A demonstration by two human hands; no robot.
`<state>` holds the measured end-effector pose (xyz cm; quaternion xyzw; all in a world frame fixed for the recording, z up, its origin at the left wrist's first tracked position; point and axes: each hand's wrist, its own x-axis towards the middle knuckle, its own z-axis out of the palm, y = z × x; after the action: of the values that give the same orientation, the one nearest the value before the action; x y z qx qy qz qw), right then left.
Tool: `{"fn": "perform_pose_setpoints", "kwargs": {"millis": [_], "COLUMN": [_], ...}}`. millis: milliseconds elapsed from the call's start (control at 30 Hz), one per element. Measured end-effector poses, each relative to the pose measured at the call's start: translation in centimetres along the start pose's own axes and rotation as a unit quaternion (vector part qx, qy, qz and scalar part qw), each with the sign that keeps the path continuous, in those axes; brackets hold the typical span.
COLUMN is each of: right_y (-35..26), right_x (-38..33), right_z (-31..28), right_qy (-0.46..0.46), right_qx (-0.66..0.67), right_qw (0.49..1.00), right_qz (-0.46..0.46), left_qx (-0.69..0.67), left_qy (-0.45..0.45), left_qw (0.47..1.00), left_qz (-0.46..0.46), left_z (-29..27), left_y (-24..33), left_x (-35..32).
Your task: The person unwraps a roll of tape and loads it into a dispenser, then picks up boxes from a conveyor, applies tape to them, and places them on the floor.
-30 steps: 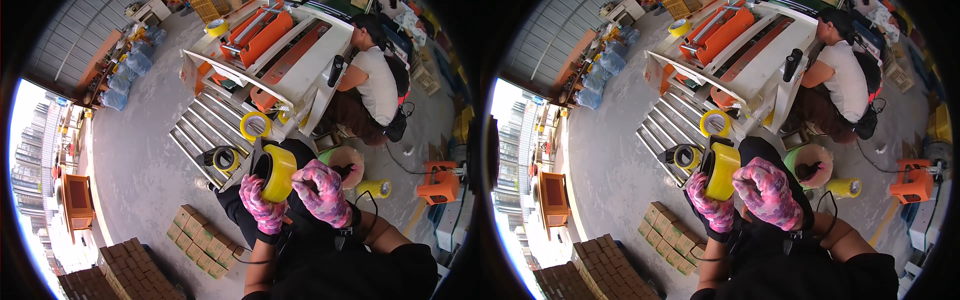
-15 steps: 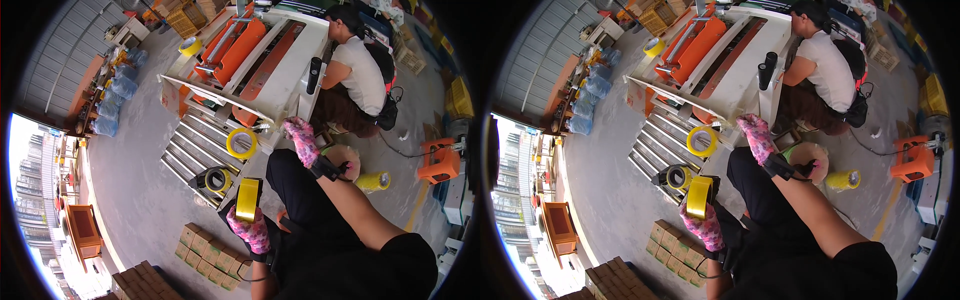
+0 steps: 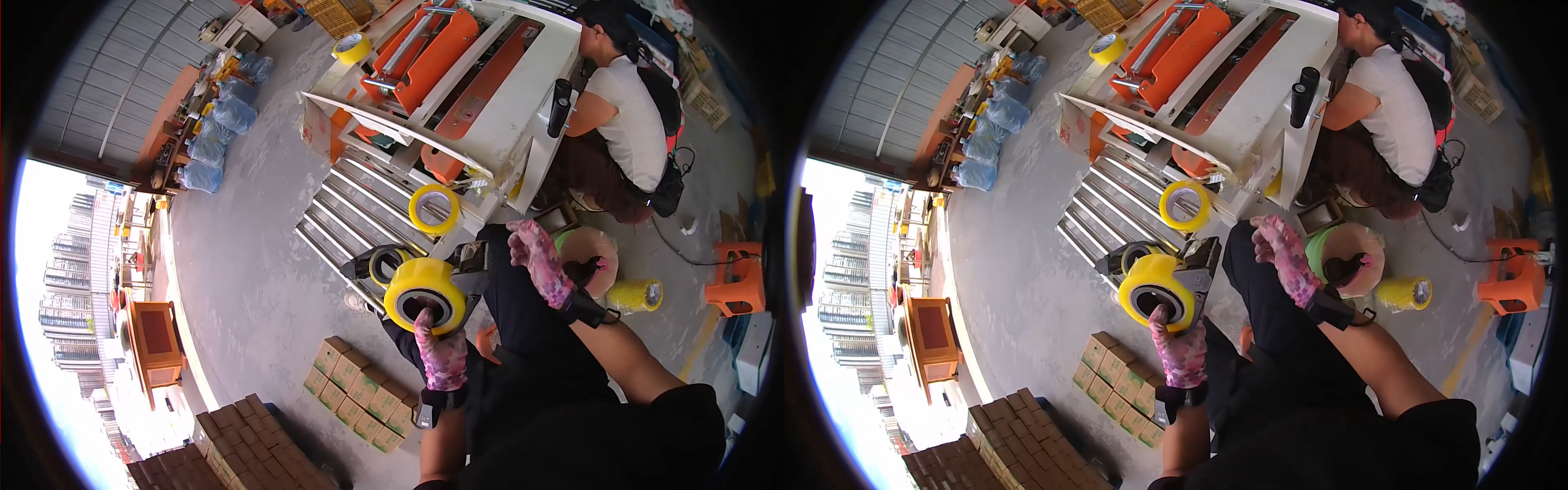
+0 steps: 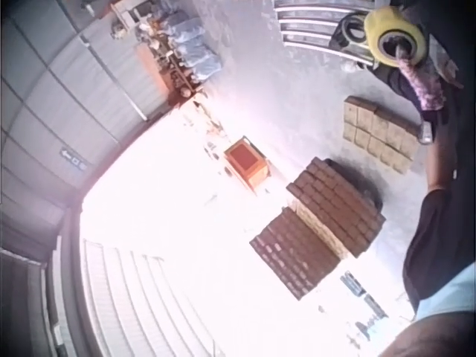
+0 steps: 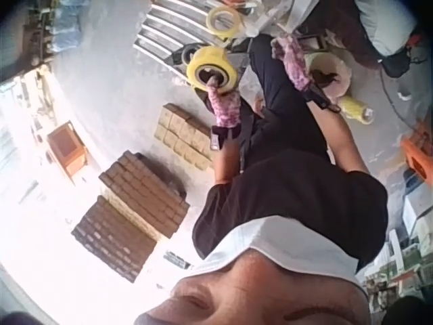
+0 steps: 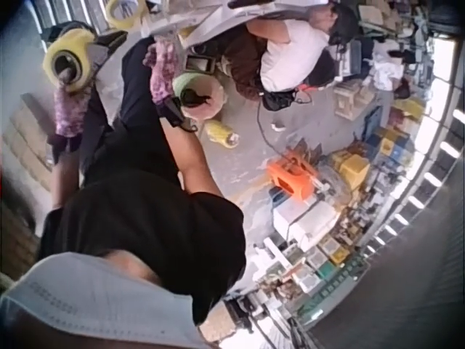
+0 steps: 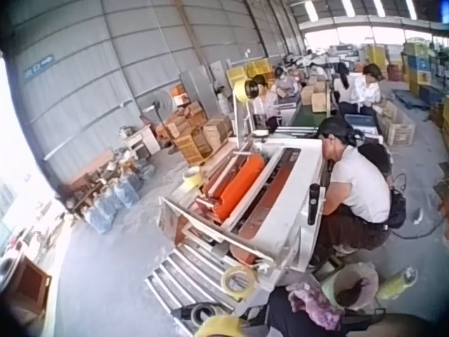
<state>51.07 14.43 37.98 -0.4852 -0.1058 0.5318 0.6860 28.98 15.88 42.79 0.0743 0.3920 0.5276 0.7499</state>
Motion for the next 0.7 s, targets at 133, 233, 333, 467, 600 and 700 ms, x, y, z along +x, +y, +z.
{"fn": "perform_pose_setpoints", "kwargs": {"millis": [133,233,333,467,600,700], "right_y": [-3.6,-4.1,-4.3,-2.1,-1.5,-2.7], "right_x": [-8.1,-9.5,-9.5,-9.0,-7.6,-6.7], "right_z": [5.8,8.3,8.4,7.6,5.0,4.3], "right_qy": [-0.239,-0.196,-0.204,-0.130,-0.148,-0.156], "right_qx": [-0.193,-0.245,-0.285,-0.231,-0.238,-0.210], "right_qw": [0.933,0.930,0.911,0.916,0.913,0.920], "right_qz": [-0.186,-0.193,-0.216,-0.302,-0.297,-0.293], "left_qx": [-0.043,-0.082,-0.042,0.143,0.221,0.230], "left_qy": [-0.078,-0.197,-0.208,-0.232,-0.183,-0.213], "left_qw": [0.996,0.976,0.976,0.961,0.958,0.949], "left_qz": [-0.013,-0.049,-0.039,0.039,0.010,0.041], "left_z": [2.3,1.8,1.5,-1.0,1.8,1.8], "left_y": [-0.6,-0.8,-0.9,-2.6,-2.1,-1.9], "left_x": [-1.2,-1.1,-1.1,-0.7,-2.4,-2.6]}}
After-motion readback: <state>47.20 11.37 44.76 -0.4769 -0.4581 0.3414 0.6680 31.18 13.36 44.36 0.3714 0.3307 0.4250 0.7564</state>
